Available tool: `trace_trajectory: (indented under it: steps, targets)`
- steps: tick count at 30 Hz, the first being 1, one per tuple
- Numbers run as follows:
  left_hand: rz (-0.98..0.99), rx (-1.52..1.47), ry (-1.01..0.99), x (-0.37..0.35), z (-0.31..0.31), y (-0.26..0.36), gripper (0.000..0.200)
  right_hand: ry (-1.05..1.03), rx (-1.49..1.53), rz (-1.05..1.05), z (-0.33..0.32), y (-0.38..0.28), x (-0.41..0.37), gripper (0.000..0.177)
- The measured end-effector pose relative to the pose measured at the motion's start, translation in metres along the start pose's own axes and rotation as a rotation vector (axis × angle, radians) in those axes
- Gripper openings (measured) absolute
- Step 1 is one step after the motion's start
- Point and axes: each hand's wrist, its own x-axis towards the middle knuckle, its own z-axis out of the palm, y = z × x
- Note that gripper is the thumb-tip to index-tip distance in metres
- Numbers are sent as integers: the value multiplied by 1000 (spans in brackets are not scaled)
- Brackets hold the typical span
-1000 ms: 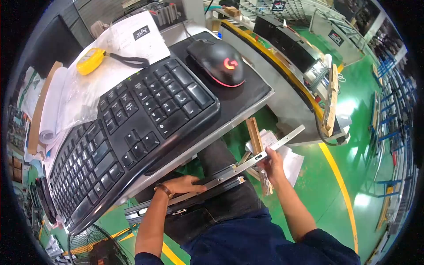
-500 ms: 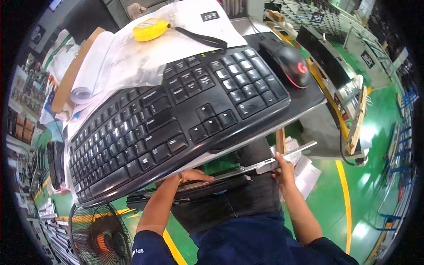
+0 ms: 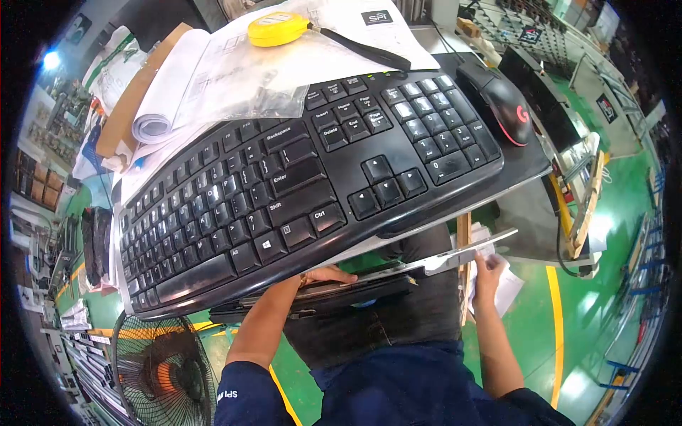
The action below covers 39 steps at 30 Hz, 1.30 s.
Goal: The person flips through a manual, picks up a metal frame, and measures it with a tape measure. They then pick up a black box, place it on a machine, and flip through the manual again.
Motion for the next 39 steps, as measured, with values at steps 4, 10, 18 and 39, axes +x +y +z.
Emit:
trace_trajectory:
  steps: [4,10,18,39]
  targets:
    - [-31,55,-61,-9,1,9,105,-35,-287,-715,-8,-82,-34,49]
    - [-4,108,-74,-14,3,15,107,-836,-663,-1109,25,-140,-65,69]
    - [60,174,-12,-17,4,12,103,-970,-769,-1251,48,-136,-77,81]
    - [477,957,877,-104,86,8,85,-882,-756,-1217,58,-140,-76,65]
